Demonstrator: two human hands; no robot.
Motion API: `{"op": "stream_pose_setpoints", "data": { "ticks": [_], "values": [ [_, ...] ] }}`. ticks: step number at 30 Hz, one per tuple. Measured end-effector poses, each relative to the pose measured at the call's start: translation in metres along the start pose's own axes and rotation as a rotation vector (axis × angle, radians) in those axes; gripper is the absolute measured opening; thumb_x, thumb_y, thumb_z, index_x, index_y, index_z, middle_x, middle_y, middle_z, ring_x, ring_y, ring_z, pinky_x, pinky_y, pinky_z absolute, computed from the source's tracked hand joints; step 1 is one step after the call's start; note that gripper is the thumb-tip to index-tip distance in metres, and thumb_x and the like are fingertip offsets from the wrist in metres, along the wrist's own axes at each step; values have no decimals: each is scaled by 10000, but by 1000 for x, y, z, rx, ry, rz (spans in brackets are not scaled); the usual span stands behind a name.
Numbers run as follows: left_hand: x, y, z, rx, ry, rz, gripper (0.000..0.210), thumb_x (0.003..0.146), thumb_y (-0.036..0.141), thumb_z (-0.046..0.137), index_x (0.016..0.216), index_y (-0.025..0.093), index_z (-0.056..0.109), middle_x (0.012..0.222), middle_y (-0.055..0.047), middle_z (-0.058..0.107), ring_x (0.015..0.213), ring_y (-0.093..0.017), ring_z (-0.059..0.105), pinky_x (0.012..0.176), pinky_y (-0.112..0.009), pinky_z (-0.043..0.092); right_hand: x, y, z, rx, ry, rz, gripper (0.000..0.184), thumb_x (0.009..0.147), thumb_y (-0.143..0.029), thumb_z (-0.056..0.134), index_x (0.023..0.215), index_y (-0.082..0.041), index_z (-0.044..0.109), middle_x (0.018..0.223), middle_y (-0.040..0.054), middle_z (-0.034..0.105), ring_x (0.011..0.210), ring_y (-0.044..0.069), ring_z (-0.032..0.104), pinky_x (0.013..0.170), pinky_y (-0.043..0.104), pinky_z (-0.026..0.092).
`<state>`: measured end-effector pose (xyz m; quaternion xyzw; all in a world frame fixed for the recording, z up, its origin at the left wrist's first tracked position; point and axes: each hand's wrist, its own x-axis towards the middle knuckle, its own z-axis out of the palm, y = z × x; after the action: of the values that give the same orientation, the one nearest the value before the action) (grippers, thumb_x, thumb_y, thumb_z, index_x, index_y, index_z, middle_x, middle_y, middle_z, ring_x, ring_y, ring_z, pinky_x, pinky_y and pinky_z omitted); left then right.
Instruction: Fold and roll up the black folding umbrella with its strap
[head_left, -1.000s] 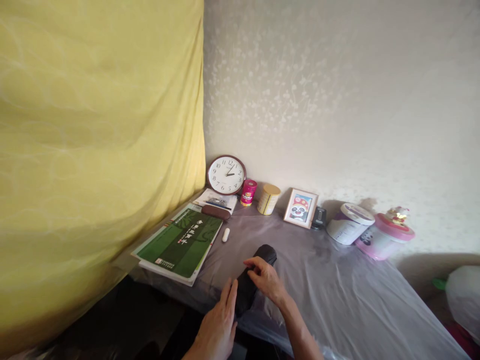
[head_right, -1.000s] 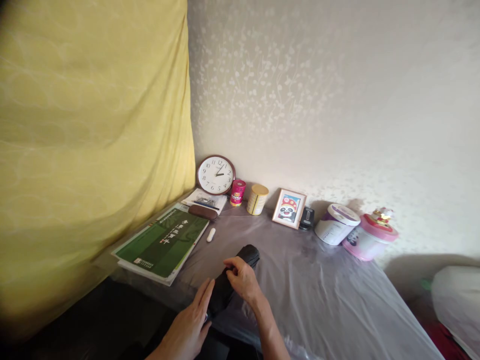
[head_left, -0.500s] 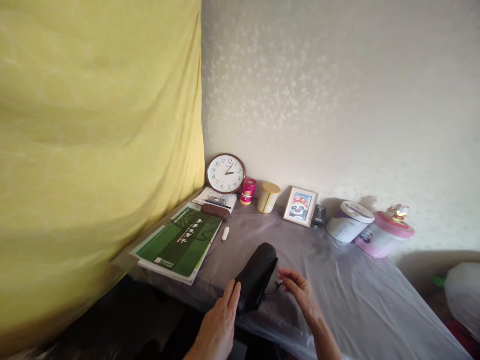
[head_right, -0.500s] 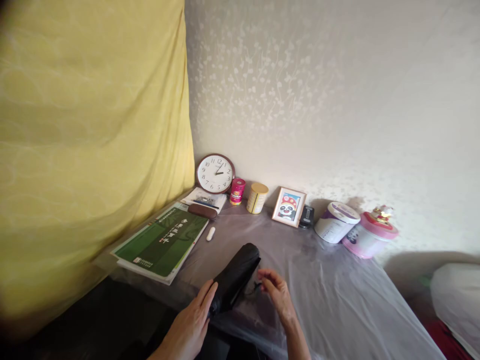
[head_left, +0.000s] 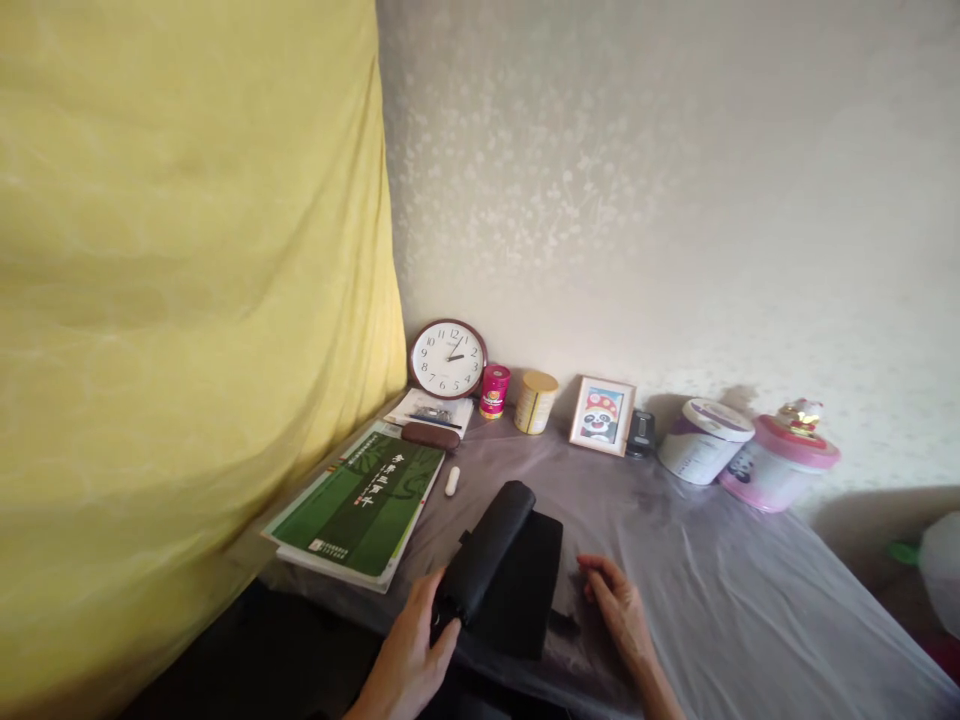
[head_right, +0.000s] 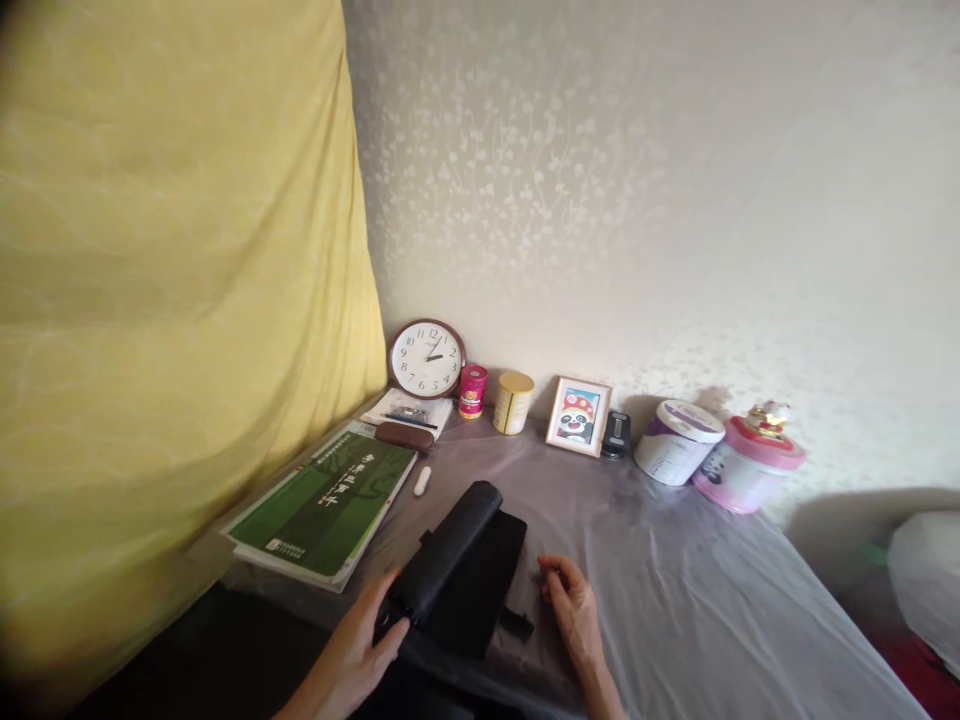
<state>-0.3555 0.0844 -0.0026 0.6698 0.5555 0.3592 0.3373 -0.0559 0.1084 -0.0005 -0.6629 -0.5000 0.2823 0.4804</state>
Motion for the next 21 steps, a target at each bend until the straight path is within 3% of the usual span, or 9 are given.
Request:
{"op": "stream_pose_setpoints", "data": {
  "ticks": [5, 8, 11, 15, 18, 19, 21],
  "values": [
    [-1, 8, -11, 428, -25, 137, 561, 855, 174, 285, 1396, 259, 160, 1495, -48, 170, 1300, -182, 337, 992, -282, 400, 0, 7, 1, -8, -14, 0, 361, 720, -465, 502, 862, -177, 666, 729, 36, 658, 576, 167, 577, 582, 283, 476],
    [2, 17, -12, 589, -147, 153, 744, 747, 17, 303, 1403, 290, 79, 1515, -33, 13, 1306, -186, 326, 963, -246, 409, 1, 11, 1, -1, -6, -5, 356, 722, -462, 494, 856, -183, 668, 767, 41, 669, 577, 164, 584, 588, 284, 482],
    [8, 21, -10, 696, -226, 97, 872, 644, -57, 306, 1395, 306, 54, 1508, -29, -23, 1276, -189, 378, 925, -229, 423, 0, 9, 2, 8, 11, -9, 341, 712, -449, 488, 828, -185, 670, 741, 40, 667, 565, 163, 584, 579, 284, 483],
    [16, 21, -12, 618, -252, 64, 895, 602, -41, 335, 1405, 252, 71, 1509, -47, 71, 1275, -163, 376, 976, -224, 374, -1, 9, 2, 23, 24, -10, 315, 700, -431, 491, 807, -194, 670, 707, 31, 665, 549, 165, 577, 568, 286, 484],
    [22, 25, -23, 351, -212, 61, 835, 609, 34, 410, 1394, 205, 183, 1450, -83, 291, 1225, -167, 434, 993, -249, 364, 1, 16, 2, 24, 29, -38, 318, 709, -431, 488, 817, -194, 670, 717, 34, 669, 557, 167, 576, 574, 291, 484],
    [24, 27, -27, 223, -209, 15, 806, 624, 79, 436, 1386, 204, 203, 1359, -93, 430, 1126, -171, 522, 920, -261, 430, 2, 18, 2, 24, 30, -44, 323, 710, -433, 484, 817, -192, 670, 723, 37, 671, 558, 168, 575, 569, 291, 483],
    [27, 34, -34, -69, -247, -141, 750, 665, 186, 472, 1367, 212, 211, 969, -48, 652, 761, -151, 633, 640, -256, 509, 4, 20, 2, 21, 37, -50, 333, 701, -442, 477, 805, -191, 670, 701, 38, 667, 552, 172, 575, 552, 291, 480]
  ]
}}
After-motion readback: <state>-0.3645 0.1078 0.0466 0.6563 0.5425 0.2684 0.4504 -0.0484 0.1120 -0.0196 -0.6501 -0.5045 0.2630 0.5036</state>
